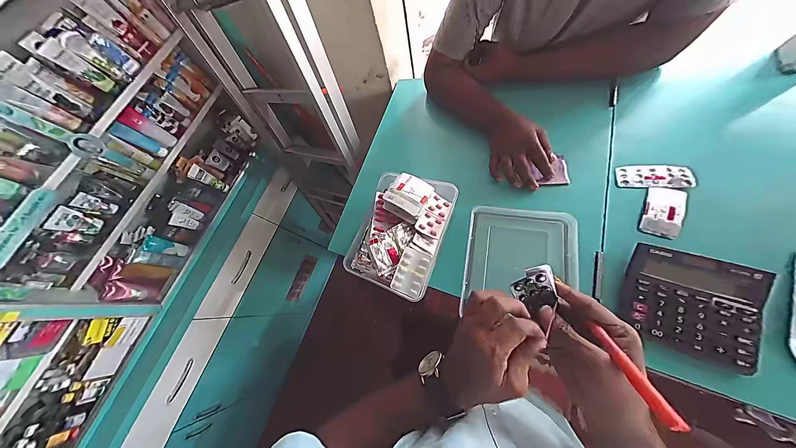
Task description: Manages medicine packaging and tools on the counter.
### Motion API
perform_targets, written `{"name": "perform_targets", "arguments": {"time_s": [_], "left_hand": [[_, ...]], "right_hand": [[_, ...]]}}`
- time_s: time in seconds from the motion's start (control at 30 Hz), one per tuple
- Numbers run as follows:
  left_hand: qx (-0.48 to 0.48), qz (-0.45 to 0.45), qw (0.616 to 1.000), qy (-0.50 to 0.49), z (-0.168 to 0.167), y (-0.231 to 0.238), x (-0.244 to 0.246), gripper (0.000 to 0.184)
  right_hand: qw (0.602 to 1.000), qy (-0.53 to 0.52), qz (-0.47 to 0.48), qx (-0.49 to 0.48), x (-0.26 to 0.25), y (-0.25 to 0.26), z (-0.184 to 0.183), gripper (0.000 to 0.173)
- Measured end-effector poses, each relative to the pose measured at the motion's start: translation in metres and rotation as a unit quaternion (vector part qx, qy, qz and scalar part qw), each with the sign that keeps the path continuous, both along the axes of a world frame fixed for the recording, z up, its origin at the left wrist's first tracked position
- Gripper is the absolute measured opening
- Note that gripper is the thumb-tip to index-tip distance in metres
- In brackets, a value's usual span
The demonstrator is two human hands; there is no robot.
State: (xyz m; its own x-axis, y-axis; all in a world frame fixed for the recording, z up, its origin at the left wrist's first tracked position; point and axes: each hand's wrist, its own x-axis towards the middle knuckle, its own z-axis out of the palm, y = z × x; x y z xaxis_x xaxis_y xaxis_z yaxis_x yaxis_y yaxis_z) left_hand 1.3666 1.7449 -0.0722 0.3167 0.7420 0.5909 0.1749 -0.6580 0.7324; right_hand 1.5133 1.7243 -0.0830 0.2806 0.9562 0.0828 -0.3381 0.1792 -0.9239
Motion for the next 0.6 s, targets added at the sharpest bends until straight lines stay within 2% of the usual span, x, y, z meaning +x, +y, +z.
{"name": "perform_targets", "arguments": {"time_s": [0.07, 0.1, 0.2, 0.27, 0.33, 0.4, 0.47, 0.53, 0.6], "left_hand": [[-0.053, -0.121, 0.984, -0.119, -0.001, -0.003, -0.008, 0.027], [-0.095, -0.172, 0.963, -0.187, 0.001, -0.004, -0.012, 0.034], [-0.252, -0.278, 0.857, -0.353, 0.0, -0.002, -0.032, 0.04], [-0.329, -0.324, 0.815, -0.351, -0.009, 0.006, -0.044, 0.035], [-0.391, -0.38, 0.79, -0.282, -0.015, 0.018, -0.055, 0.026], [-0.425, -0.412, 0.789, -0.162, -0.008, 0.03, -0.062, 0.029], [-0.411, -0.419, 0.808, -0.056, 0.003, 0.036, -0.063, 0.022], [-0.337, -0.399, 0.853, 0.006, 0.012, 0.035, -0.058, 0.017], [-0.215, -0.347, 0.912, 0.043, 0.02, 0.03, -0.051, 0.029]], "right_hand": [[0.998, 0.063, -0.005, -0.006, 0.007, 0.006, -0.001, 0.028], [0.996, 0.091, -0.009, -0.009, 0.013, 0.01, -0.001, 0.028], [0.99, 0.139, -0.01, -0.019, 0.029, 0.014, 0.007, 0.029], [0.99, 0.139, 0.012, -0.002, 0.033, 0.012, 0.013, 0.028], [0.991, 0.128, 0.041, 0.018, 0.034, 0.011, 0.016, 0.029], [0.991, 0.12, 0.059, 0.03, 0.036, 0.01, 0.019, 0.029], [0.991, 0.113, 0.067, 0.033, 0.038, 0.01, 0.022, 0.029], [0.99, 0.116, 0.072, 0.035, 0.037, 0.01, 0.023, 0.029], [0.99, 0.119, 0.073, 0.028, 0.033, 0.012, 0.022, 0.029]]}}
